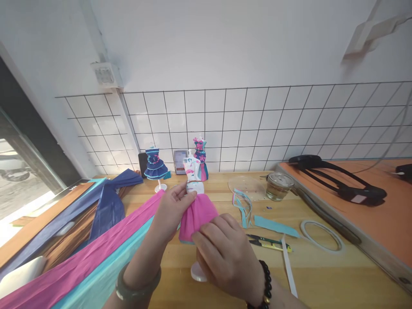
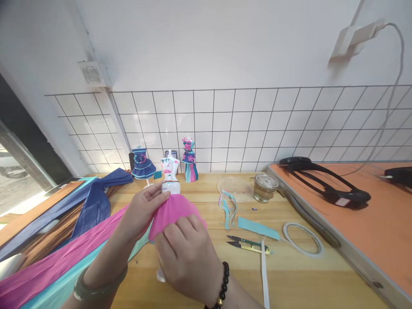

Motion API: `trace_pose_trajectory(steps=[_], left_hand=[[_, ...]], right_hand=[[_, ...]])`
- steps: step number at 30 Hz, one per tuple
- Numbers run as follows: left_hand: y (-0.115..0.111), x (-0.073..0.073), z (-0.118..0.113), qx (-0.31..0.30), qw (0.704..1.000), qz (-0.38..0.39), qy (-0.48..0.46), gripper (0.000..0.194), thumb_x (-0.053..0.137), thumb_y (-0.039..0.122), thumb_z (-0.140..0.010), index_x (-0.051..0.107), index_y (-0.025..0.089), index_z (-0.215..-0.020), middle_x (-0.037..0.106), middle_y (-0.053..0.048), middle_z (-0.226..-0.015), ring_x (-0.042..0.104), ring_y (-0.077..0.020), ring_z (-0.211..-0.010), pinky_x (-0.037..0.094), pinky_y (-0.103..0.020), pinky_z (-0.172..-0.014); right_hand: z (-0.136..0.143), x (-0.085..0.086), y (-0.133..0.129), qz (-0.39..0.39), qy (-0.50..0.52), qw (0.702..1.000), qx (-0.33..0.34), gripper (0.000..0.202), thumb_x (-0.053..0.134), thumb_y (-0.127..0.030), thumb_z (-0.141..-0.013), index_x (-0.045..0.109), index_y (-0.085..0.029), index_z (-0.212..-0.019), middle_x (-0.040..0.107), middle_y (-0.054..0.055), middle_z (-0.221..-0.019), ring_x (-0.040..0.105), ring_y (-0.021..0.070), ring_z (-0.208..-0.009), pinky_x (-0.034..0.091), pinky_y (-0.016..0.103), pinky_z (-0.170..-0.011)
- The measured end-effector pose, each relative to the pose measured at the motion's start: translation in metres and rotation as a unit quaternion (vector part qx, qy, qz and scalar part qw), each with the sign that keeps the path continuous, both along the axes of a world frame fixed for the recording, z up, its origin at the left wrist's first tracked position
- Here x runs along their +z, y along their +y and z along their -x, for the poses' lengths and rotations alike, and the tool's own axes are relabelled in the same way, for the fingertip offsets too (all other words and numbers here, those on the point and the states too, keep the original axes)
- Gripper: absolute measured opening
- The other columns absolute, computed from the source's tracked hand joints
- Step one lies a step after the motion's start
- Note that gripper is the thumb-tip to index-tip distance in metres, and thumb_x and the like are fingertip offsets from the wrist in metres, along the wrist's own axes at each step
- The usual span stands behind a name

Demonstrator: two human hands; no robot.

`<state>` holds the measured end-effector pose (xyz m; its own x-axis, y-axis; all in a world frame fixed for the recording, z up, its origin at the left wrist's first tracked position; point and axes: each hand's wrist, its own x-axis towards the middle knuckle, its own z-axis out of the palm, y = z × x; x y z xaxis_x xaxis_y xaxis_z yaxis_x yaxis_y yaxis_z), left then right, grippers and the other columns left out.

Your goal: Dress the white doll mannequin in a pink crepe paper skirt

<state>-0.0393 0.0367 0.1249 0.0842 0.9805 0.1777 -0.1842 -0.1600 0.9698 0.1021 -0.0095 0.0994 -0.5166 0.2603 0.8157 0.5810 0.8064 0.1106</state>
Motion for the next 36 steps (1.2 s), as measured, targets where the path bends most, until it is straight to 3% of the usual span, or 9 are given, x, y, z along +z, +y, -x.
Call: trace_pose_trajectory(steps=[5, 9, 13, 15, 18, 21, 23, 29, 36], left_hand=[[0.002, -0.002, 0.001, -0.001, 1.0, -0.001, 0.003, 0.046, 0.063, 0.03, -0.075, 0.056, 0.016, -0.118, 0.066, -0.009, -0.109, 0.056, -0.0241, -0.106, 0.044, -0.033, -0.089], [0.003, -0.003, 0.005, 0.001, 1.0, -0.009, 0.012, 0.051, 0.063, 0.029, -0.076, 0.052, 0.019, -0.124, 0.067, -0.007, -0.108, 0.06, -0.0212, -0.1, 0.044, -0.03, -0.087], [0.001, 0.0, 0.007, -0.028, 0.998, -0.028, 0.043, 0.052, 0.063, 0.028, -0.077, 0.049, 0.018, -0.127, 0.066, -0.008, -0.109, 0.06, -0.022, -0.099, 0.045, -0.032, -0.086], [-0.002, 0.003, 0.007, -0.048, 0.996, -0.04, 0.064, 0.052, 0.062, 0.027, -0.078, 0.049, 0.018, -0.128, 0.066, -0.009, -0.109, 0.06, -0.022, -0.098, 0.046, -0.033, -0.086], [-0.006, 0.004, 0.004, -0.082, 0.992, -0.054, 0.078, 0.052, 0.062, 0.025, -0.078, 0.048, 0.019, -0.128, 0.065, -0.008, -0.112, 0.06, -0.0217, -0.099, 0.047, -0.033, -0.087], [-0.007, 0.003, 0.001, -0.122, 0.988, -0.062, 0.078, 0.052, 0.061, 0.023, -0.079, 0.047, 0.021, -0.129, 0.064, -0.008, -0.115, 0.06, -0.0213, -0.102, 0.046, -0.032, -0.09], [-0.007, 0.001, 0.0, -0.137, 0.985, -0.066, 0.079, 0.052, 0.061, 0.023, -0.079, 0.047, 0.022, -0.129, 0.063, -0.007, -0.117, 0.059, -0.0217, -0.104, 0.045, -0.033, -0.092], [-0.007, 0.001, 0.001, -0.144, 0.983, -0.062, 0.093, 0.052, 0.06, 0.023, -0.08, 0.045, 0.023, -0.13, 0.059, -0.006, -0.123, 0.055, -0.0229, -0.111, 0.042, -0.035, -0.097], [-0.006, -0.001, -0.001, -0.113, 0.987, -0.042, 0.105, 0.062, 0.061, 0.026, -0.079, 0.036, 0.02, -0.136, 0.057, -0.008, -0.125, 0.051, -0.0252, -0.117, 0.042, -0.038, -0.096]], right_hand=[[0.005, -0.006, 0.0, 0.001, -0.034, 0.999, 0.003, 0.024, 0.038, -0.007, -0.077, 0.056, -0.016, -0.064, 0.046, 0.003, -0.058, 0.035, 0.0159, -0.056, 0.027, 0.032, -0.053], [0.004, -0.002, 0.001, 0.048, -0.062, 0.996, 0.037, 0.019, 0.041, -0.01, -0.078, 0.059, -0.015, -0.075, 0.052, 0.004, -0.064, 0.04, 0.017, -0.059, 0.031, 0.032, -0.054], [-0.011, 0.009, 0.006, 0.126, 0.076, 0.984, 0.104, 0.013, 0.046, -0.018, -0.083, 0.057, -0.015, -0.089, 0.059, 0.006, -0.075, 0.05, 0.0179, -0.072, 0.039, 0.032, -0.064], [-0.022, 0.012, 0.012, 0.195, 0.191, 0.959, 0.072, 0.008, 0.048, -0.018, -0.085, 0.055, -0.017, -0.088, 0.06, 0.005, -0.08, 0.053, 0.017, -0.078, 0.041, 0.032, -0.07], [-0.034, 0.013, 0.024, 0.357, 0.289, 0.887, 0.034, 0.01, 0.05, -0.028, -0.087, 0.054, -0.02, -0.092, 0.061, 0.004, -0.092, 0.055, 0.017, -0.09, 0.043, 0.032, -0.079], [-0.039, 0.012, 0.034, 0.481, 0.29, 0.822, 0.093, 0.017, 0.053, -0.035, -0.085, 0.053, -0.021, -0.094, 0.061, 0.004, -0.1, 0.055, 0.017, -0.099, 0.043, 0.032, -0.085], [-0.041, 0.012, 0.037, 0.511, 0.277, 0.804, 0.12, 0.019, 0.055, -0.037, -0.083, 0.054, -0.02, -0.092, 0.062, 0.004, -0.097, 0.056, 0.0164, -0.096, 0.044, 0.03, -0.084], [-0.045, 0.019, 0.033, 0.508, 0.243, 0.826, 0.031, 0.02, 0.061, -0.037, -0.078, 0.056, -0.018, -0.074, 0.061, 0.001, -0.077, 0.056, 0.0141, -0.074, 0.044, 0.025, -0.066], [-0.037, 0.017, 0.029, 0.487, 0.207, 0.848, 0.022, 0.023, 0.058, -0.037, -0.079, 0.059, -0.017, -0.069, 0.062, 0.0, -0.069, 0.054, 0.0126, -0.064, 0.04, 0.023, -0.057]])
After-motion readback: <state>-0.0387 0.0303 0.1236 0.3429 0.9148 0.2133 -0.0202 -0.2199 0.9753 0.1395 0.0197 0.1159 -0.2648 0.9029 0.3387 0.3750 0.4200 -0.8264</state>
